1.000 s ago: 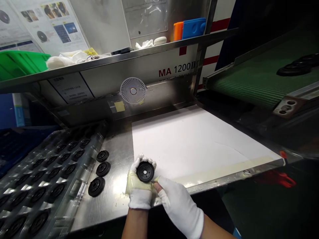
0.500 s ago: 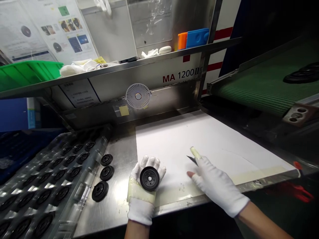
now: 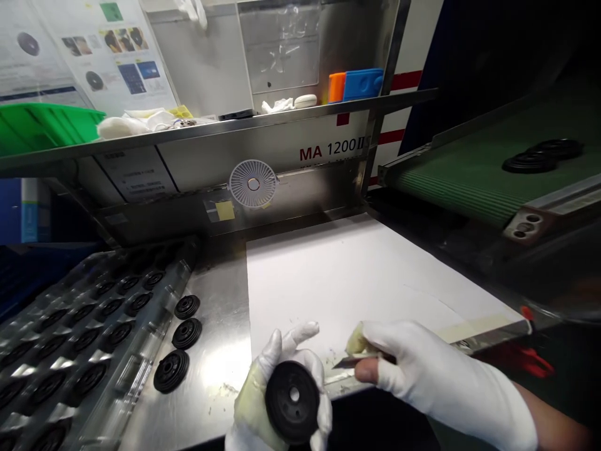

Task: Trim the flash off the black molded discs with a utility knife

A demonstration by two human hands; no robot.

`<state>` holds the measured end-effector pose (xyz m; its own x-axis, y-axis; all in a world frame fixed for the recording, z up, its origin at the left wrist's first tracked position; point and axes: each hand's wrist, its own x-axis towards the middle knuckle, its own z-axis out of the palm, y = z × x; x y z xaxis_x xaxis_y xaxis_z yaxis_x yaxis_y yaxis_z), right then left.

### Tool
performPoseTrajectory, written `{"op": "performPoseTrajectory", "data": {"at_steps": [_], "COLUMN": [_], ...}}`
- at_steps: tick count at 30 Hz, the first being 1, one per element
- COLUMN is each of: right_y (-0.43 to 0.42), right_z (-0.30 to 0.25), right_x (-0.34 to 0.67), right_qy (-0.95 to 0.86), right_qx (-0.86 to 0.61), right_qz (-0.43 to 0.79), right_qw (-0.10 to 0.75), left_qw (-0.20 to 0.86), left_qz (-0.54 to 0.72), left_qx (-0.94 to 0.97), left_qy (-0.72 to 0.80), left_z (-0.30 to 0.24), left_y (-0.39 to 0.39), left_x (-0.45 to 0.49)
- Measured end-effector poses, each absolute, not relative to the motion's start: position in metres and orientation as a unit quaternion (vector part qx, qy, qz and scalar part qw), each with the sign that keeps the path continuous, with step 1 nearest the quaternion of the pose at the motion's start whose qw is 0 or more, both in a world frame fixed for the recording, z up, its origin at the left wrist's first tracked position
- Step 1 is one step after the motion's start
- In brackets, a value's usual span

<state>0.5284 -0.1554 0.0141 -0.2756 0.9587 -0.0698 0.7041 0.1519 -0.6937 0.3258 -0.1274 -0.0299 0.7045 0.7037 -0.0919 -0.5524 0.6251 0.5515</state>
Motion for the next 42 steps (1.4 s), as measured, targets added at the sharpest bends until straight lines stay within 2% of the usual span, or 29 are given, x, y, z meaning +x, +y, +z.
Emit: {"op": "performPoseTrajectory", "data": {"at_steps": [8,13,20,26,34,42], "right_y": [-0.147,-0.153,-0.149,-0.157,-0.16,-0.166], "right_z": [0.036,0.051,0.038,0.015,0.021,0.02], "right_x": [0.496,0.499,0.518,0.51,0.497,0.495], "right_qy": [-0.739,-0.738,-0.743,-0.702,-0.735,-0.753], "right_qx": [-0.53,-0.517,-0.562,-0.585,-0.519,-0.496], "right_qz": [0.374,0.416,0.294,0.318,0.318,0.314], "right_qw": [0.179,0.12,0.217,0.253,0.3,0.298], "left_qw": [0.909,0.904,0.797,0.716,0.694,0.707], "left_qz": [0.34,0.358,0.454,0.507,0.544,0.562], "left_qx": [0.211,0.2,0.288,0.307,0.33,0.301], "left_qy": [0.113,0.125,0.277,0.369,0.337,0.308], "left_z": [-0.029,-0.033,-0.031,-0.044,-0.038,-0.03], "left_y": [-0.133,-0.133,-0.134,-0.131,-0.137,-0.139], "left_x": [0.324,0.323,0.322,0.321,0.321,0.329]}}
